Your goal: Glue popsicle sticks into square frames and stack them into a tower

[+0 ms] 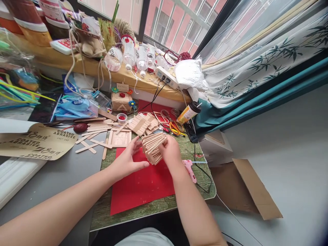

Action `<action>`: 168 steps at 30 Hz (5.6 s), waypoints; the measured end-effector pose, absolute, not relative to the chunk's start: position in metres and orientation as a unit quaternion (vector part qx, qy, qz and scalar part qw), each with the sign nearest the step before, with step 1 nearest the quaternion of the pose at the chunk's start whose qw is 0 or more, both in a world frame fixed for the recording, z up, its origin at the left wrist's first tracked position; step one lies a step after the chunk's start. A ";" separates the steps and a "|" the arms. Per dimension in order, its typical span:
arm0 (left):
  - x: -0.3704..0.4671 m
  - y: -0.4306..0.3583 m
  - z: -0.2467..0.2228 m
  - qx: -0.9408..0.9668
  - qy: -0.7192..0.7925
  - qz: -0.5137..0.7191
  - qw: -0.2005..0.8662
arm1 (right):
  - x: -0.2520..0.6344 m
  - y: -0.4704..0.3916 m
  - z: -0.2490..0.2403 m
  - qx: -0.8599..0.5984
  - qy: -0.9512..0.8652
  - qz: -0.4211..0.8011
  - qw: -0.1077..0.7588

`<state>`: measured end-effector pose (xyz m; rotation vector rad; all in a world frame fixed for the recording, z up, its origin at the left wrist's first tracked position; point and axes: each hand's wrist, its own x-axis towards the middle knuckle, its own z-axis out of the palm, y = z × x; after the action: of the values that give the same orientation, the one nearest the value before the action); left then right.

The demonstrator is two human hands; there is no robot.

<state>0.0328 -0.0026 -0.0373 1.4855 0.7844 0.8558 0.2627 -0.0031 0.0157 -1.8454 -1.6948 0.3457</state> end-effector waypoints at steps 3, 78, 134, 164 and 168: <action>0.033 -0.010 -0.031 0.674 0.351 0.364 0.539 | 0.234 -0.017 -0.005 -0.664 -0.613 0.147 0.402; 0.025 0.011 -0.037 0.680 0.374 0.321 0.543 | 0.222 -0.043 -0.007 -0.439 -0.384 0.675 0.451; 0.019 0.010 -0.037 0.755 0.362 0.293 0.462 | 0.207 -0.051 0.002 -0.456 -0.347 0.656 0.491; 0.020 0.007 -0.034 0.751 0.360 0.278 0.478 | 0.210 -0.061 0.011 -0.459 -0.331 0.677 0.472; 0.020 0.008 -0.035 0.739 0.360 0.282 0.494 | 0.207 -0.062 0.011 -0.454 -0.342 0.675 0.471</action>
<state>0.0201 0.0080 -0.0352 1.7924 0.8736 0.6842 0.2073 -0.0617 0.0108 -1.1126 -0.8377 1.6532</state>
